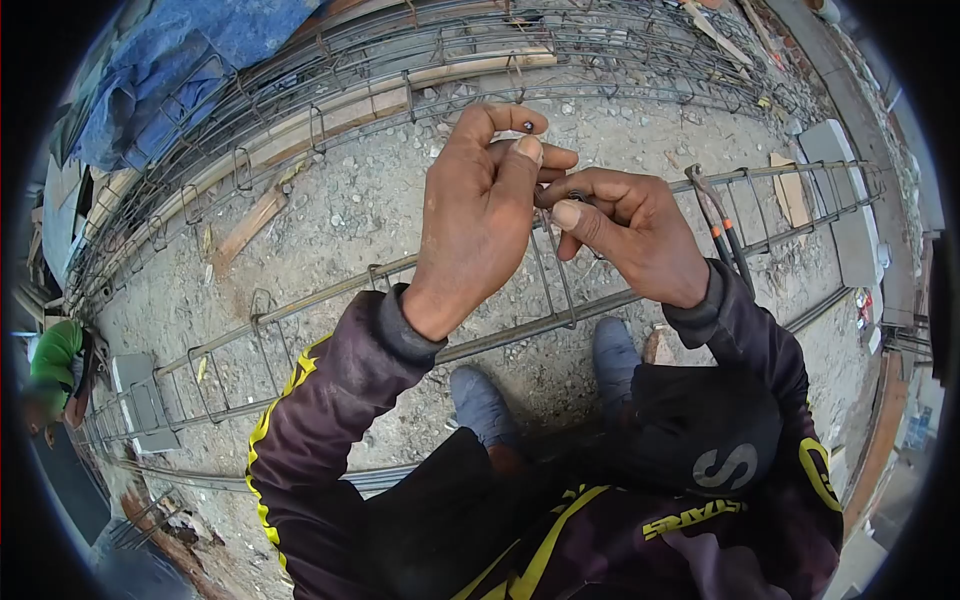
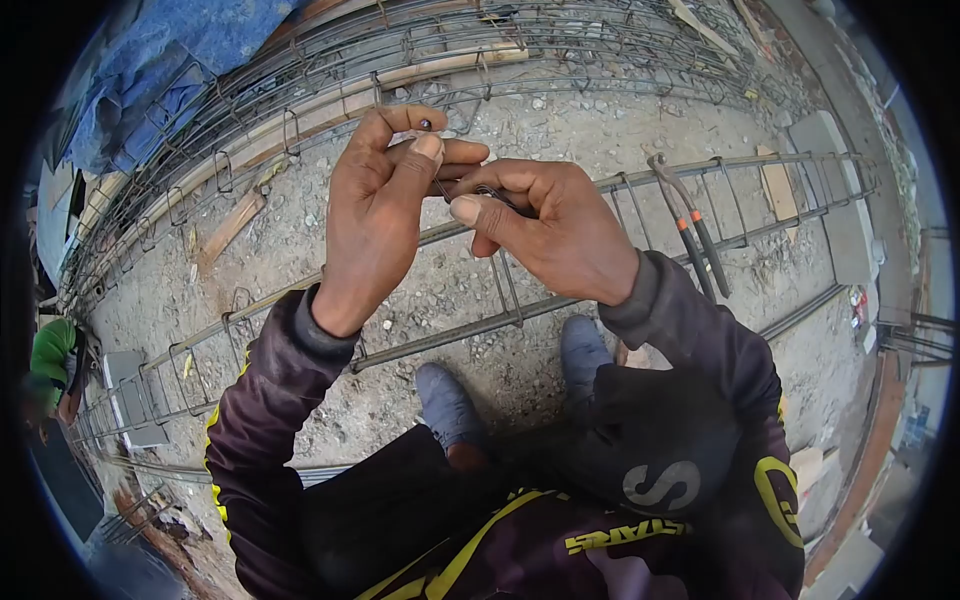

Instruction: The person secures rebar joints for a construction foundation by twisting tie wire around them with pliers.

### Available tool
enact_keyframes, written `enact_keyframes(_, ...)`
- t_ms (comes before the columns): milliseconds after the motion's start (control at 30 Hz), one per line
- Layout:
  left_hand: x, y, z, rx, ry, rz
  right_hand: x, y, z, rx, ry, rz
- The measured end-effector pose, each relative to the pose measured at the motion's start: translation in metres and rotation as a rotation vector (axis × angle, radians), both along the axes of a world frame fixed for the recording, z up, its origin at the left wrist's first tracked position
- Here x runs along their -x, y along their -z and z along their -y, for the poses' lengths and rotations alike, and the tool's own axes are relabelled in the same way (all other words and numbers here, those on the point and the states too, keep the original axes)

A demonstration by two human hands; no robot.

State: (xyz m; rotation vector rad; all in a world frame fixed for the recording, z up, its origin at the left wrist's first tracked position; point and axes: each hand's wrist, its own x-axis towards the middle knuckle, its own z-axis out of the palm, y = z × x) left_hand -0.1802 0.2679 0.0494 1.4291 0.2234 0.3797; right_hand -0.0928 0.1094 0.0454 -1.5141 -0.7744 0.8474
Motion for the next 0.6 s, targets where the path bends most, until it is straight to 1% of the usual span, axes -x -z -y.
enact_keyframes(100, -0.007, 0.007, -0.002, -0.371, 0.015, 0.076, 0.010, 0.003, 0.009, 0.021, 0.178, 0.150)
enact_keyframes(133, -0.012, 0.011, -0.002, -0.308, -0.003, 0.085, 0.012, 0.000, 0.013, 0.086, 0.200, 0.310)
enact_keyframes(233, -0.026, 0.009, -0.006, -0.539, 0.074, 0.047, 0.013, -0.008, 0.031, 0.304, 0.182, 1.062)
enact_keyframes(267, -0.030, 0.004, -0.001, -0.551, 0.118, 0.070, 0.021, -0.018, 0.032, 0.509, 0.185, 1.119)
enact_keyframes(367, -0.042, 0.014, 0.021, -0.587, 0.231, 0.175, 0.036, -0.020, 0.043, 0.655, 0.233, 1.461)
enact_keyframes(400, -0.041, 0.016, 0.027, -0.538, 0.297, 0.142, 0.041, -0.023, 0.052, 0.734, 0.215, 1.496)
enact_keyframes(500, -0.042, 0.022, 0.046, -0.392, 0.455, 0.043, 0.052, -0.020, 0.073, 0.806, 0.159, 1.275)
enact_keyframes(533, -0.042, 0.023, 0.048, -0.329, 0.494, 0.008, 0.051, -0.010, 0.078, 0.720, 0.207, 1.053)
enact_keyframes(600, -0.039, 0.025, 0.044, -0.214, 0.545, -0.065, 0.054, 0.004, 0.077, 0.599, 0.304, 0.307)
